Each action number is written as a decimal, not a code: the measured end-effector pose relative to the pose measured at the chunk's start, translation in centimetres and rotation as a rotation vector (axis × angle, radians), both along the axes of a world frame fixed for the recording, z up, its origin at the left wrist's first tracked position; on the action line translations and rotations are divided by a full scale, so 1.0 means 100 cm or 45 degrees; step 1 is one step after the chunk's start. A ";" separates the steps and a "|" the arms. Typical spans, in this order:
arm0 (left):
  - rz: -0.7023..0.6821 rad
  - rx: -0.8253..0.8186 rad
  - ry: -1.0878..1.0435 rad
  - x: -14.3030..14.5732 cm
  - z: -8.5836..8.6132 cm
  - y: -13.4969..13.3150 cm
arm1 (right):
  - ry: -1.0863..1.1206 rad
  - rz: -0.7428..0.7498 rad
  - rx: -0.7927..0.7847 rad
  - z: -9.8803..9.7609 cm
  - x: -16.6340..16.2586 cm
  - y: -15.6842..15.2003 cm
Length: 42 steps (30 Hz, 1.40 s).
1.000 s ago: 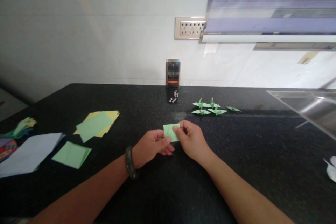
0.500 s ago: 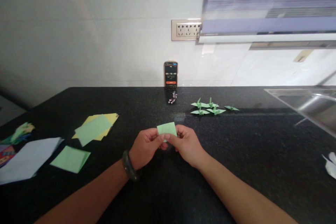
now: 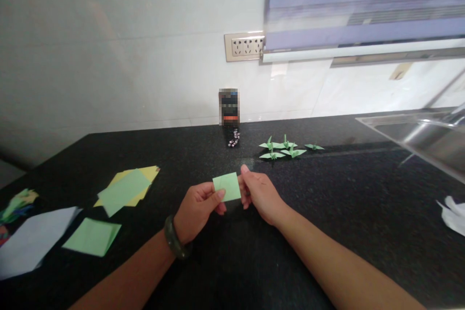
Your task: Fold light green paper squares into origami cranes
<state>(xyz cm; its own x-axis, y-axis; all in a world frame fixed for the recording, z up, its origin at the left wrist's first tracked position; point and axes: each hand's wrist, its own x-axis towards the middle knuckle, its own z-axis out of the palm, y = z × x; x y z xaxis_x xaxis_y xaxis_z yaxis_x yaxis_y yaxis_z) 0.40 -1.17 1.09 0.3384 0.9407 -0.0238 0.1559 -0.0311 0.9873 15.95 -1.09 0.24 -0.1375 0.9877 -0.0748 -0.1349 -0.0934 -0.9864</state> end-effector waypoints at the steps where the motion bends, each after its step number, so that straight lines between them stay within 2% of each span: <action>1: -0.002 -0.001 0.012 0.000 0.000 0.000 | -0.017 -0.018 0.033 0.001 0.000 0.000; 12: -0.119 -0.049 0.032 0.000 -0.007 0.001 | -0.244 0.001 0.093 -0.003 0.002 0.000; 15: 0.011 -0.049 -0.039 -0.001 -0.005 0.005 | -0.390 0.017 0.258 -0.002 0.005 0.001; 19: 0.300 -0.053 -0.285 -0.002 -0.004 0.009 | -0.636 -0.119 0.574 -0.002 0.008 -0.001; 21: 0.349 -0.110 -0.438 -0.002 -0.005 0.009 | -0.712 -0.141 0.770 -0.002 0.009 -0.003; 23: 0.306 -0.261 -0.579 -0.002 -0.005 0.009 | -0.754 -0.184 0.997 -0.002 0.009 -0.004; 25: 0.158 -0.459 -0.636 -0.002 -0.005 0.007 | -0.808 -0.230 1.194 -0.001 0.010 -0.004; 28: -0.029 -0.597 -0.649 -0.002 -0.004 0.005 | -0.918 -0.210 1.367 0.000 0.011 -0.005; 30: -0.023 -0.590 -0.661 -0.003 -0.004 0.006 | -0.987 -0.196 1.407 0.000 0.011 -0.004; 34: 0.127 -0.538 -0.679 -0.004 -0.007 0.009 | -1.119 -0.312 1.408 -0.002 0.011 -0.005; 36: 0.172 -0.496 -0.674 -0.003 -0.008 0.010 | -1.165 -0.302 1.436 -0.004 0.011 -0.006; 42: 0.048 -0.509 -0.686 -0.004 -0.008 0.009 | -1.175 -0.112 1.499 -0.006 0.015 -0.004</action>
